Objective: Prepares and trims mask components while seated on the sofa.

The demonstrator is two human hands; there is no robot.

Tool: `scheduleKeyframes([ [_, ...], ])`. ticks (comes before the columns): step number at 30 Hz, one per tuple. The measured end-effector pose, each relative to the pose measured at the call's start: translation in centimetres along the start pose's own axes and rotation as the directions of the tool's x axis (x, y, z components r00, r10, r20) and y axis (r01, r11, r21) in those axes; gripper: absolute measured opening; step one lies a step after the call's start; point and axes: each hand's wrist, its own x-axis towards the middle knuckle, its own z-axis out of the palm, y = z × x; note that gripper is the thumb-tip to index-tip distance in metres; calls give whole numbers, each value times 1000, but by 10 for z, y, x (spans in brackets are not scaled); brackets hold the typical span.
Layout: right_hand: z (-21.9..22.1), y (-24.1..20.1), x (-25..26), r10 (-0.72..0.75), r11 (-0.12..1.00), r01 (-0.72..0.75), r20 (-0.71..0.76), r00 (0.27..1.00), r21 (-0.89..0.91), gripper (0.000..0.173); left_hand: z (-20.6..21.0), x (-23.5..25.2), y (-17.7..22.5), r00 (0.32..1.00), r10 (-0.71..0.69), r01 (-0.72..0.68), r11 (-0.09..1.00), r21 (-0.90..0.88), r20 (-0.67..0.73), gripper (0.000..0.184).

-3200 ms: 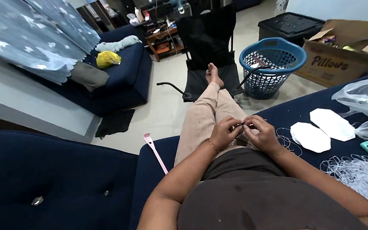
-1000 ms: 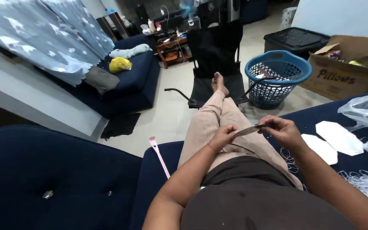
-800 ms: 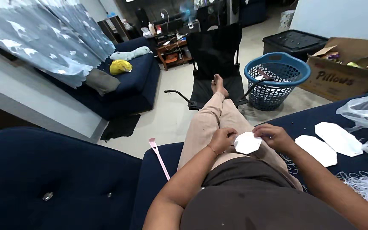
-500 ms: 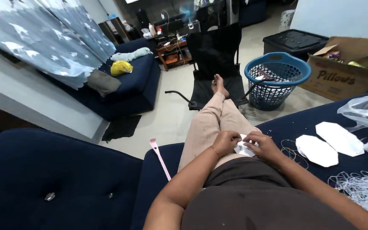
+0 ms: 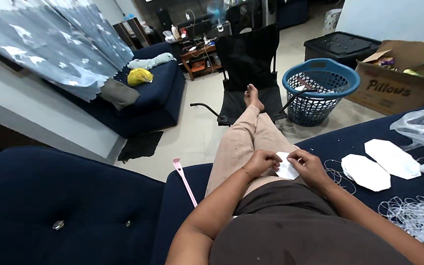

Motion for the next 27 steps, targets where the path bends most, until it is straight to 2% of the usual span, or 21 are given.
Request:
scheduleKeyframes([
  [5, -2, 7, -4, 78, 996, -75, -69, 995, 50, 17, 0, -1, 5, 999, -51, 49, 995, 84, 16, 22],
  [11, -2, 2, -3, 176, 972, -169, -32, 984, 163, 15, 1, -1, 9, 994, -82, 94, 979, 179, -70, 18],
  [13, -1, -1, -1, 179, 970, -172, -22, 984, 173, 14, 1, 0, 5, 995, -48, 67, 971, 228, -85, 18],
  [17, 5, -2, 1, 92, 981, -86, -29, 995, 174, 15, 1, 1, 3, 985, 124, -66, 914, 400, -119, 20],
  [23, 9, -1, 2, 11, 987, -6, -28, 1000, 159, 15, 3, 2, -3, 960, 249, -191, 917, 350, -128, 17],
  [27, 9, -1, 1, -31, 991, 37, -51, 998, 129, 15, 3, 1, -3, 970, 207, -170, 953, 249, -131, 17],
])
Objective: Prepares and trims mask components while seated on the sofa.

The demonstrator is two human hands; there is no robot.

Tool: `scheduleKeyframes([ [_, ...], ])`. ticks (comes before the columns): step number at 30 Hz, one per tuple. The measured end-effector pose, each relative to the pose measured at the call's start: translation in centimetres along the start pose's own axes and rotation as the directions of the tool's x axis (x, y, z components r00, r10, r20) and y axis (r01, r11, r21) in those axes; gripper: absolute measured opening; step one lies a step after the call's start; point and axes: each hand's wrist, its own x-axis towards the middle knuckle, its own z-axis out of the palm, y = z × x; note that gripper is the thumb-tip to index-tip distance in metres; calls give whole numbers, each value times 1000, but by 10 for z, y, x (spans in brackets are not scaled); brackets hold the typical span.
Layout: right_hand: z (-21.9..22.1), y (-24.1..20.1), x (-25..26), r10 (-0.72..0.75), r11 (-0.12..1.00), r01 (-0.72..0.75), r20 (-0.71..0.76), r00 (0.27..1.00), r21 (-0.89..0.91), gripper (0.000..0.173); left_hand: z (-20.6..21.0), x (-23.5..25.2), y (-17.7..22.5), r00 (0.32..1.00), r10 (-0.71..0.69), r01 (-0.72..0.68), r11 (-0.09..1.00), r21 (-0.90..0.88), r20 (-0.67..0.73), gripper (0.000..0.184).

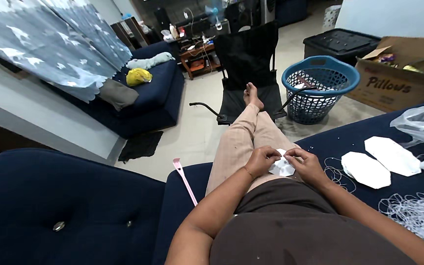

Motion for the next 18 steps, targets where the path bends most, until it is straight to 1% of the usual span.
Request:
scheduleKeyframes([
  [4, 0, 3, 1, -89, 993, 87, -15, 996, -81, 18, -2, 2, 1, 999, -50, 50, 999, -10, -16, 18],
  [13, 1, 1, 0, -90, 994, 88, -31, 995, -69, 18, 0, 3, 1, 991, -132, 125, 972, -198, -26, 16],
  [18, 2, 3, -1, -84, 995, 82, -32, 996, -57, 18, -1, 3, 2, 988, -149, 141, 973, -183, -34, 15],
])
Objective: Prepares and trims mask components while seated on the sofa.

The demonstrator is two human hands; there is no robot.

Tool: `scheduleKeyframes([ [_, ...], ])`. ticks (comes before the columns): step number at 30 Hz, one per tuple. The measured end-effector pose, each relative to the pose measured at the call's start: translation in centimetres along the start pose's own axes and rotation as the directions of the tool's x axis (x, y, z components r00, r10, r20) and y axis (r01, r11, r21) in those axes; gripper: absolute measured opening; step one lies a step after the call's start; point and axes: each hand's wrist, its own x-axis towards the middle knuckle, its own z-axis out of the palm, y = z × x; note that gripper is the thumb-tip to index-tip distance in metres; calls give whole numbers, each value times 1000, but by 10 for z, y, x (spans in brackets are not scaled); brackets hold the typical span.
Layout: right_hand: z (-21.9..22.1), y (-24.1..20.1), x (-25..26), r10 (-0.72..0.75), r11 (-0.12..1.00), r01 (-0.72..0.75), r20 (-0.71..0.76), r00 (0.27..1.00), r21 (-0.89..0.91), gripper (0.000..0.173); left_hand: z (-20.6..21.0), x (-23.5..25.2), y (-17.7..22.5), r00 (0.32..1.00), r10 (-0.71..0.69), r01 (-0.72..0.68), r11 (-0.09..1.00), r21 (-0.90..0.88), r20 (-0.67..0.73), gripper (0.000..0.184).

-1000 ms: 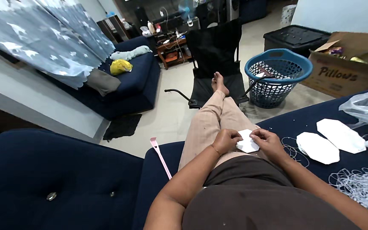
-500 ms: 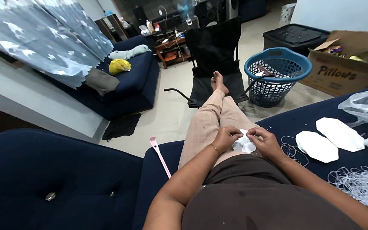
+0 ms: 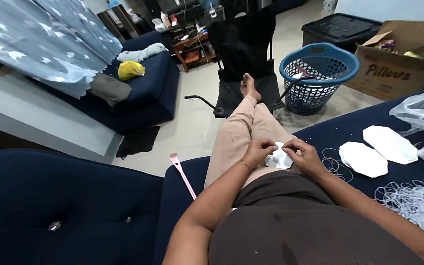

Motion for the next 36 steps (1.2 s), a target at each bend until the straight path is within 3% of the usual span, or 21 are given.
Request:
scheduleKeyframes([
  [13, 3, 1, -2, 18, 998, -17, -15, 1000, 64, 19, 2, -2, 3, 994, -113, 113, 991, -75, 12, 13],
  [17, 3, -1, -1, 42, 995, -42, 6, 999, 91, 19, 1, -2, 0, 997, -73, 73, 997, 5, 22, 16],
  [24, 5, -2, -1, -1, 999, 0, 17, 1000, 42, 19, 4, -3, 2, 999, -35, 35, 992, -121, 8, 11],
  [31, 5, -4, -1, 19, 1000, -19, 30, 999, 21, 20, 1, -1, 0, 999, -33, 33, 999, -16, 22, 13],
  [36, 4, -5, -2, 25, 999, -25, 33, 999, 21, 19, 2, -3, 6, 998, -64, 66, 995, -77, 25, 11],
])
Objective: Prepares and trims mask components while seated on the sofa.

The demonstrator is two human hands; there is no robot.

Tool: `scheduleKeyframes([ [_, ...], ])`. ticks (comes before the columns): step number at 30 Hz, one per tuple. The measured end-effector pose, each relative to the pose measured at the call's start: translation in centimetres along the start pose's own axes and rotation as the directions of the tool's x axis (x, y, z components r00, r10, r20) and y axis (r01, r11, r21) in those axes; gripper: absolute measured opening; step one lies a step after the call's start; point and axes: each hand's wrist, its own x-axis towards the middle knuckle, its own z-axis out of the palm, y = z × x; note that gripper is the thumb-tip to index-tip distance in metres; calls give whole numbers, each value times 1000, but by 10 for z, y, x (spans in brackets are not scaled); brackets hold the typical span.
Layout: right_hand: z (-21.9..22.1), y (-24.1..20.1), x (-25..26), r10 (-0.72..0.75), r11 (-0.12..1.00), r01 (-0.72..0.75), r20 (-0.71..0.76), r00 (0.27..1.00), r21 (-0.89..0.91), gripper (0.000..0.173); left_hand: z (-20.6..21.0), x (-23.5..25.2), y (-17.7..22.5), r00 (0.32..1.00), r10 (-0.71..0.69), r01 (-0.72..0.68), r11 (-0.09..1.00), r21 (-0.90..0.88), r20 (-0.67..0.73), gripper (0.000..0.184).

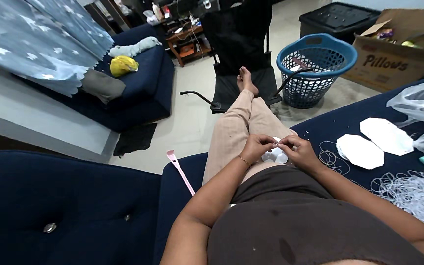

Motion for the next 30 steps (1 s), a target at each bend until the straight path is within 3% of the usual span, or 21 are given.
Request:
scheduleKeyframes([
  [16, -1, 2, 1, -14, 999, 15, 25, 1000, -41, 18, -2, 5, -11, 994, 108, -108, 994, 24, 21, 11],
  [20, -8, 4, 6, -172, 969, 174, 26, 985, -178, 19, -3, 7, -10, 991, 118, -127, 980, 154, 67, 17],
  [25, -26, -5, 23, -495, 765, 564, 277, 824, -312, 25, -2, 5, -4, 986, 96, -133, 949, 285, 140, 19],
  [30, -34, -12, 34, -603, 614, 730, 417, 680, -302, 20, -3, 5, -4, 980, 109, -151, 951, 269, 164, 18],
])
